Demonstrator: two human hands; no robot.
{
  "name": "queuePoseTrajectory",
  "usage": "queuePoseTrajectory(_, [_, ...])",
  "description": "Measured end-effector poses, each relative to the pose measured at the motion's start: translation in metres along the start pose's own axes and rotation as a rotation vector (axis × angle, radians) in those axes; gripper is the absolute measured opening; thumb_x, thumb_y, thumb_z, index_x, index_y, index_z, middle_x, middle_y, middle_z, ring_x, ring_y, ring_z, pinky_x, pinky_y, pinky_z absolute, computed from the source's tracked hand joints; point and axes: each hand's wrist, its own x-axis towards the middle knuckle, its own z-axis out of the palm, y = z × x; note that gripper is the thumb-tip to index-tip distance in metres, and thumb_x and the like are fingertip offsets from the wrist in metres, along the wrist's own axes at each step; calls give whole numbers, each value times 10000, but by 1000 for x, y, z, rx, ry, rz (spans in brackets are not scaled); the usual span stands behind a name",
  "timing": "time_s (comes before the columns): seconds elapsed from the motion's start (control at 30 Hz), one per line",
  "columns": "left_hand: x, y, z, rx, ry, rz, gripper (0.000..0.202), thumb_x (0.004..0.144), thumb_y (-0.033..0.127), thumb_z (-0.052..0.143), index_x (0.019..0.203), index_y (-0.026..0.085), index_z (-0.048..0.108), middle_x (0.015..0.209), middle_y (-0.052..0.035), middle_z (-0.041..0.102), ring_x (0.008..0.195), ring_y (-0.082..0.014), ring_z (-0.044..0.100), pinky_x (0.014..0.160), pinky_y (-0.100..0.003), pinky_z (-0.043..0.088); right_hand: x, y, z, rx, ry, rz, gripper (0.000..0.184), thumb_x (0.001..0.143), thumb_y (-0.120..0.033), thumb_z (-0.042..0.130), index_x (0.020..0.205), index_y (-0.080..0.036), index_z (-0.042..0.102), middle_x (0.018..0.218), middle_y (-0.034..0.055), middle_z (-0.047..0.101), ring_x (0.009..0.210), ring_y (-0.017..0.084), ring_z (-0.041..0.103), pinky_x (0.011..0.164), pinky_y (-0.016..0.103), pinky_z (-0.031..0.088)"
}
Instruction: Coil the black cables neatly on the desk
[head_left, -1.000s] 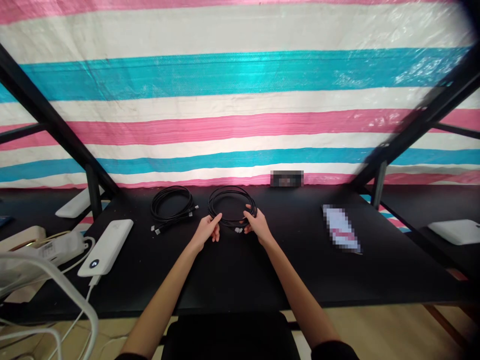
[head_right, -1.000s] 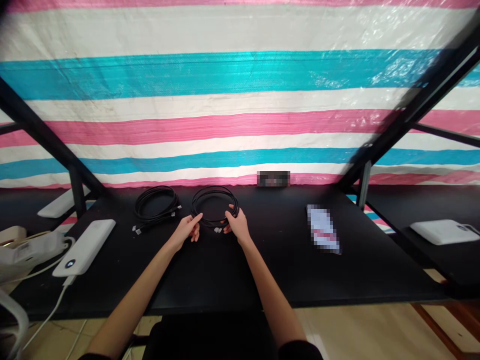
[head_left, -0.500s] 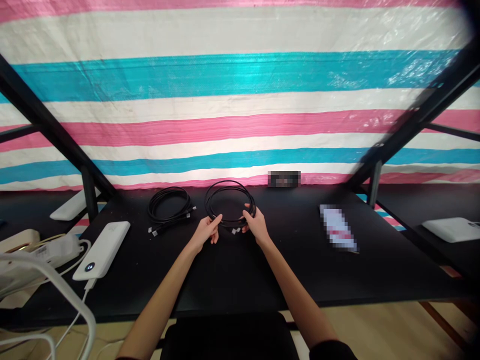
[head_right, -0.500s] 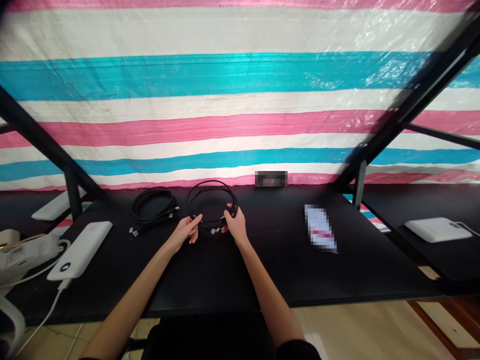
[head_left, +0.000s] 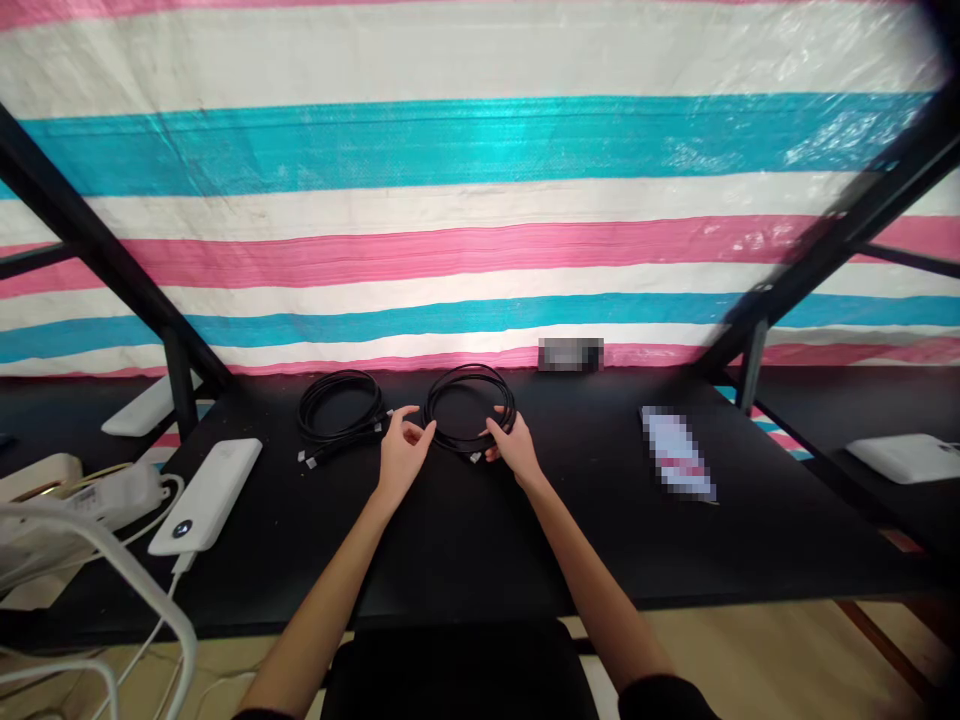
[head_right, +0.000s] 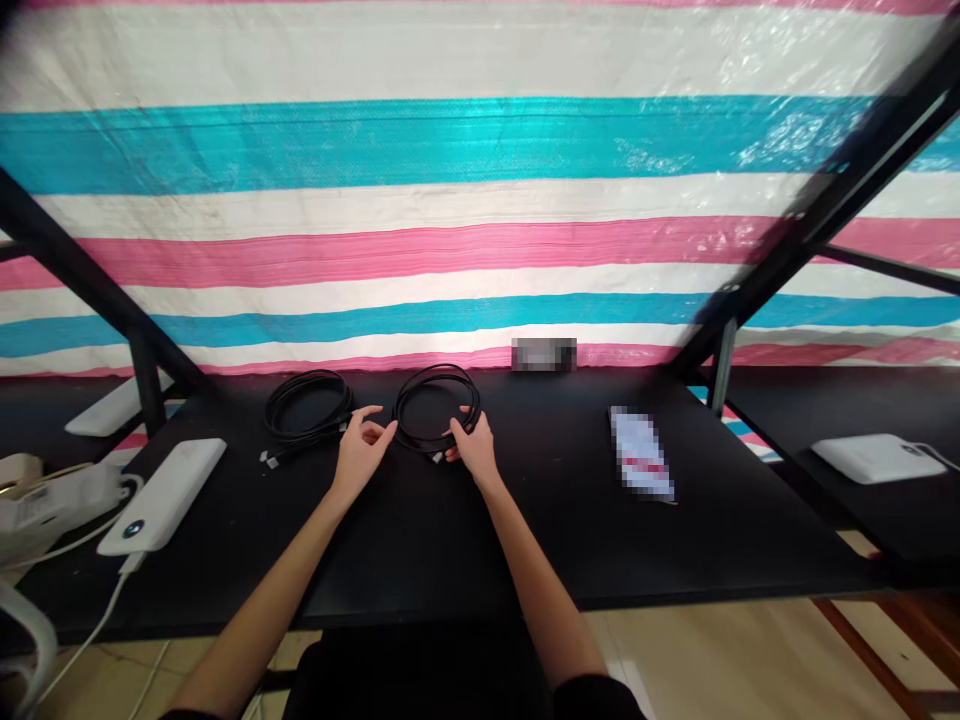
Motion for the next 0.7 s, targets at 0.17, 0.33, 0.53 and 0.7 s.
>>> queuePoseTrajectory(0.17, [-1,-5,1,282,-219,362,298,809,354,596,1086,248,628,1224,-84,576,1197,-249,489,1012,-417,355,2,4,-1,-76,-32,3,491,812,-292,532,1266,-163,398,765,29,681,370,120,544,372,259,478])
queuePoseTrajectory(0.33, [-4,-14,7,364,-501,425,336,882,290,500,1209,265,576,1269,-69,576,1285,-239,414,1070,-459,284,5,1,-13,-413,199,-188,539,783,-341,543,1291,-187,448,1052,94,623,571,139,607,581,296,518])
queuePoseTrajectory(0.53, [-3,-13,4,371,-495,470,338,876,280,510,1206,255,578,1258,-62,589,1268,-230,436,1069,-451,297,8,-6,-25,-492,333,-320,433,777,-262,498,1199,-194,570,1127,102,542,526,90,510,729,331,497])
queuePoseTrajectory(0.7, [-4,-9,5,313,-498,467,316,870,287,518,1174,262,598,1206,-58,621,1213,-224,488,1042,-441,346,8,2,-20,-550,251,-352,376,762,-278,528,1118,-219,631,1176,89,523,712,150,591,775,350,497])
